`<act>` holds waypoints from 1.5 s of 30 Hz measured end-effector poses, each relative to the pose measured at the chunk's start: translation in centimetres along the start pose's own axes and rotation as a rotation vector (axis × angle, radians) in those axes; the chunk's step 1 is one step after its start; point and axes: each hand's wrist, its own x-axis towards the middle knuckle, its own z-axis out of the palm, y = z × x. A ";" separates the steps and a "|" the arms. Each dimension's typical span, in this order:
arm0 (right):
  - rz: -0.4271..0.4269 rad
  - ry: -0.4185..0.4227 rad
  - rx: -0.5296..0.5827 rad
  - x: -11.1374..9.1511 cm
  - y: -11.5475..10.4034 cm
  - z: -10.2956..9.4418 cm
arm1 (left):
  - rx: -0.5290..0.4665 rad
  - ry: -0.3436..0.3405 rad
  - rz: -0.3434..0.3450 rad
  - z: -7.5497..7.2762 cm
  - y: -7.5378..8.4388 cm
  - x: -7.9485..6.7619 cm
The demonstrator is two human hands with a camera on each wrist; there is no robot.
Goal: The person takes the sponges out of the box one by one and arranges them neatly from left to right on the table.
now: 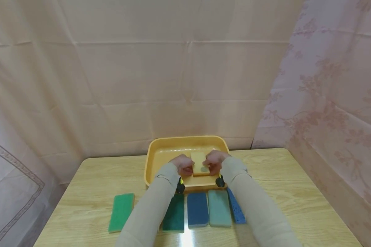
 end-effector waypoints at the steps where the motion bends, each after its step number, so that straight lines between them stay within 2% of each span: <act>1: 0.001 0.006 0.000 -0.1 0.1 0.0 | 0.005 0.002 0.000 0.0 0.0 0.0; 7: 0.000 0.025 0.004 -0.2 0.2 0.0 | 0.000 -0.003 -0.002 0.2 0.0 -0.1; 11: 0.001 0.009 -0.019 0.0 0.3 -0.2 | -0.003 -0.016 -0.002 0.4 0.0 -0.2; 15: 0.012 0.005 -0.007 0.1 0.3 -0.3 | 0.003 -0.008 -0.007 0.4 0.2 -0.3; 21: 0.029 0.049 0.032 -0.4 0.0 -0.2 | 0.000 0.009 0.001 0.4 0.6 -0.4; 27: 0.040 0.064 0.043 -0.6 -0.3 -0.1 | 0.039 0.028 0.034 0.2 0.7 -0.7; 37: 0.071 0.063 0.092 -0.1 -0.5 -0.2 | 0.037 0.032 0.040 0.1 0.9 -0.9; 45: 0.078 0.054 0.110 1.1 0.0 -0.7 | 0.036 0.024 0.048 0.2 0.9 -0.9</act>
